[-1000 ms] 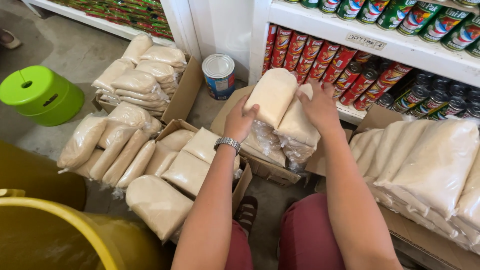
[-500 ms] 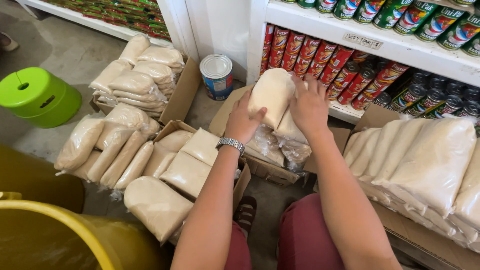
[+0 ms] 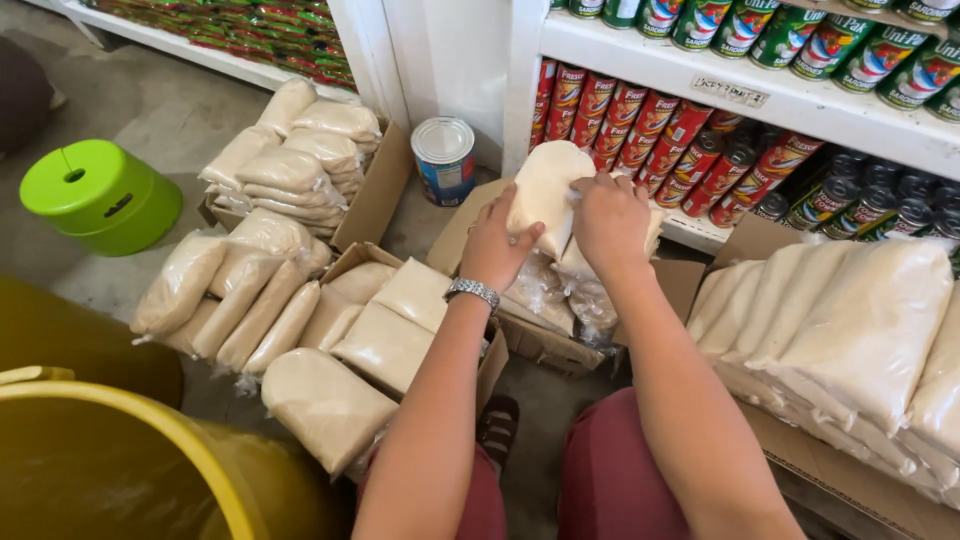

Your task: Organizing and stocking bags of products onto shelves in a grocery store.

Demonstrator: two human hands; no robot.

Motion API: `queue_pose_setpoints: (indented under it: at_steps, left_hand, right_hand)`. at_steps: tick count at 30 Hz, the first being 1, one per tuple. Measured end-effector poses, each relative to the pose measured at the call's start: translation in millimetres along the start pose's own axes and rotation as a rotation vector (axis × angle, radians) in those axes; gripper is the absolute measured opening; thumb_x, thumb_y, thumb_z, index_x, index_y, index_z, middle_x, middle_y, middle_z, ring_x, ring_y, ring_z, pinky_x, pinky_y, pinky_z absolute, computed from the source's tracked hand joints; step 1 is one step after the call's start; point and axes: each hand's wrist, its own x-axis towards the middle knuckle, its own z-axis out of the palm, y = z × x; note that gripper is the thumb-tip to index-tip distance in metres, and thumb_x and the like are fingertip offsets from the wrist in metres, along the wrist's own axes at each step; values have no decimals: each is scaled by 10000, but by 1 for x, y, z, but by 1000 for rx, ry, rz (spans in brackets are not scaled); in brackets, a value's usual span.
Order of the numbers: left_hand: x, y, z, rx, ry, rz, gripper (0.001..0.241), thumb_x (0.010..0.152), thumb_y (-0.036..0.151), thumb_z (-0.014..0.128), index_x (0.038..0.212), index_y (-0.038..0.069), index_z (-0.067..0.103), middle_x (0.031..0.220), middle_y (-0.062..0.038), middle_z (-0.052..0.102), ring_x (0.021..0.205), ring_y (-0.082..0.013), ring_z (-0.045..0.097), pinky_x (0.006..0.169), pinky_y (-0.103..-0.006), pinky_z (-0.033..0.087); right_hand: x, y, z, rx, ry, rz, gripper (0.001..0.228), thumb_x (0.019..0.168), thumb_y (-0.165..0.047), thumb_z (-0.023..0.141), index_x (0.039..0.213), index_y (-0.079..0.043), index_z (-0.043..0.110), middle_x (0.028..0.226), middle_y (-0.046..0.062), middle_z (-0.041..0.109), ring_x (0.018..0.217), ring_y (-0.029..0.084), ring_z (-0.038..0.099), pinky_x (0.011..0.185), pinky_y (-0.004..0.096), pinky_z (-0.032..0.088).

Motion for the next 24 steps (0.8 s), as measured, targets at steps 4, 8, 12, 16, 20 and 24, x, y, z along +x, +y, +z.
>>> queue_pose_setpoints:
  at_steps: [4,8,12,16,20,24]
  left_hand:
    - [5,-17,4,-97,23,-60,645,896,335,706,1460,94,507,1357,-224,597,1225,-415,589,1024,-473,478]
    - [6,-25,11,-145,119,-70,411,965,256,679,1325,65,626,1258,-202,683,1157,-382,655,999,-445,509]
    - [4,-11,5,-134,141,-94,374,937,213,677,1289,88,676,1223,-187,696,1076,-382,671,929,-444,525]
    - [7,-16,-4,-181,83,-34,393,927,211,693,1301,92,666,1221,-186,696,1083,-373,674,932,-431,533]
    - [6,-27,-11,-215,5,-51,419,898,185,720,1300,87,660,1220,-187,703,1042,-352,706,905,-412,551]
    - [10,-21,-51,-80,44,-230,387,884,129,698,1269,95,685,1164,-158,734,951,-284,742,876,-392,558]
  right_hand:
    - [1,-16,-13,145,92,-57,278,862,-108,717,1136,-117,762,1137,74,715,1062,307,648,910,478,478]
    - [3,-28,-15,273,155,-196,316,868,-84,699,1181,-90,747,1235,116,681,1133,326,618,933,447,488]
    - [7,-19,8,270,19,-162,236,906,-87,699,1121,-147,773,1210,73,683,1122,296,625,961,418,522]
    - [17,-24,-7,310,-44,-107,208,877,-101,710,1066,-153,779,1130,78,686,1097,319,618,899,430,520]
    - [16,-30,-5,231,-98,-85,201,852,-119,722,1042,-153,777,1056,125,650,1033,353,607,824,458,515]
    - [4,-47,0,160,137,-168,292,849,-10,643,1092,-124,759,1077,96,658,1038,299,627,922,432,535]
